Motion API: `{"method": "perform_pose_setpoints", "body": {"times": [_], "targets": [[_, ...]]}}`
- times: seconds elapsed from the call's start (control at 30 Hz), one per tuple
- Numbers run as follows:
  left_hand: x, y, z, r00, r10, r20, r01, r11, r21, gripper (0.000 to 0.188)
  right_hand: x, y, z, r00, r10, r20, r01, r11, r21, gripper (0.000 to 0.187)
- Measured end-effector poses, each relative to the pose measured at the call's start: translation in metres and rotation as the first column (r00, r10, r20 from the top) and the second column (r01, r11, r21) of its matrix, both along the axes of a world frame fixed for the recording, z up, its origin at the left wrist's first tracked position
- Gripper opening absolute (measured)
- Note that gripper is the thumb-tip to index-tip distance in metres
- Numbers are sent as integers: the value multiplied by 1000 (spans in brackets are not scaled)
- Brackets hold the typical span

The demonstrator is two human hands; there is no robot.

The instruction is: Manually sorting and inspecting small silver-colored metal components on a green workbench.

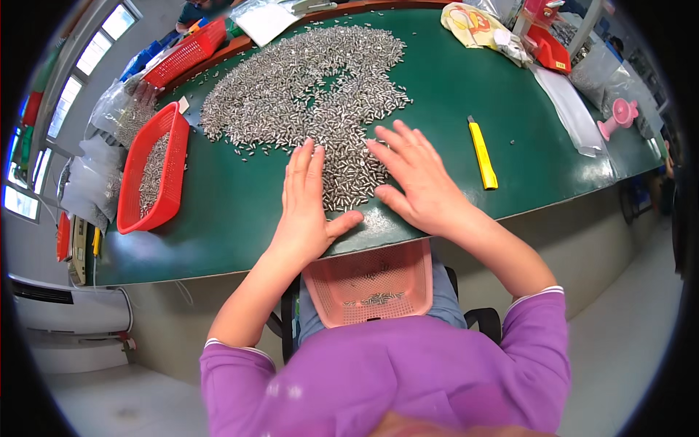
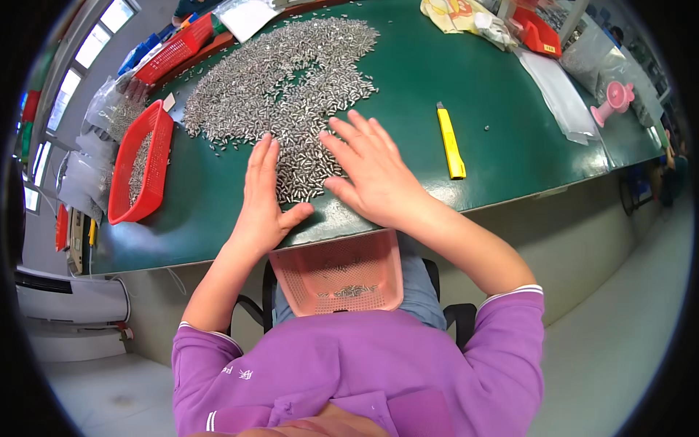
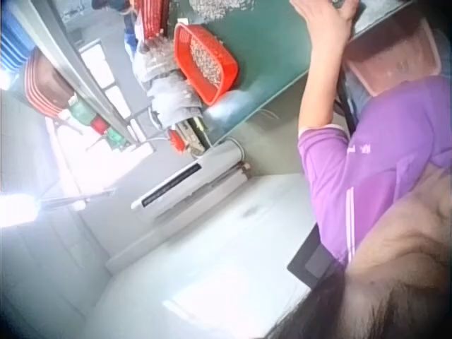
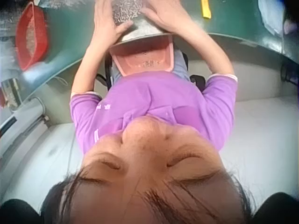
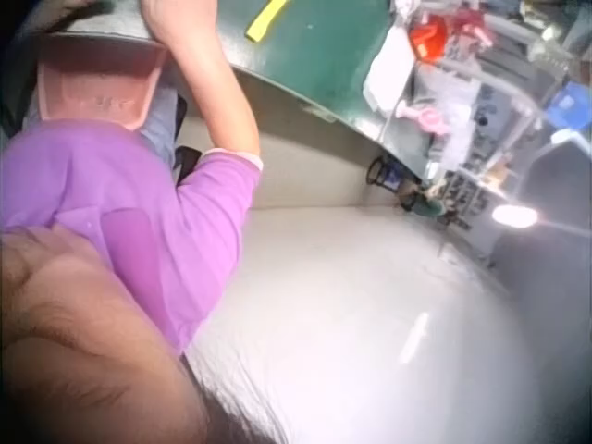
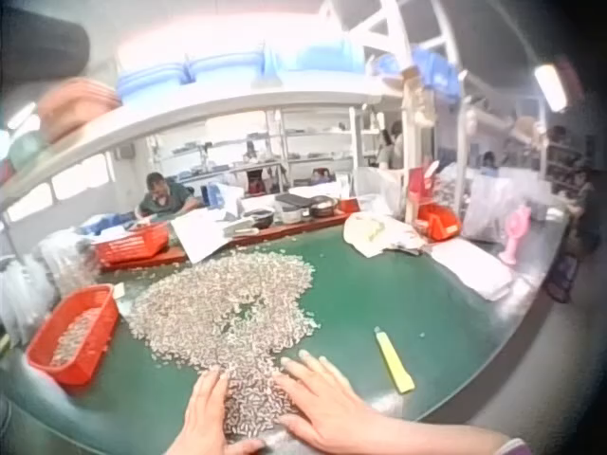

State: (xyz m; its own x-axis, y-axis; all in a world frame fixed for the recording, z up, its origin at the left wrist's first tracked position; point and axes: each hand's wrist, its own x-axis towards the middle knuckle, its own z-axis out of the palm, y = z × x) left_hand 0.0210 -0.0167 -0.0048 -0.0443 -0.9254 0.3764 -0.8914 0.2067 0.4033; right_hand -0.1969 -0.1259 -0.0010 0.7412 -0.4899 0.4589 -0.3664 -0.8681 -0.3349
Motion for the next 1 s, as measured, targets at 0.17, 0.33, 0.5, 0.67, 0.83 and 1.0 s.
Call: {"method": "perform_pose_setpoints", "body": {"times": [0.17, 0.33, 0.5, 0.67, 0.83, 1.0], "targets": [[9, 15, 5, 995, 82, -61, -86, 994, -65, 84, -15, 20, 7, 956, -135, 261, 130, 991, 34, 34], [-3, 49, 6, 925, 262, -276, -282, 959, -36, 58, -14, 39, 6, 954, -201, 224, 170, 974, 149, 14], [-18, 57, 9, 949, 190, -253, -187, 982, 33, 74, 3, 45, 4, 977, -130, 171, 107, 985, 138, 15], [-25, 50, 6, 932, 167, -321, -154, 986, 63, 73, 15, 47, 6, 982, -121, 142, 99, 983, 154, 14], [-28, 45, 7, 924, 131, -360, -122, 991, 47, 74, 20, 50, 12, 983, -104, 151, 75, 980, 185, 16], [-32, 38, 4, 921, 96, -377, -96, 995, 18, 75, 21, 50, 9, 985, -86, 148, 52, 974, 219, 16]]}}
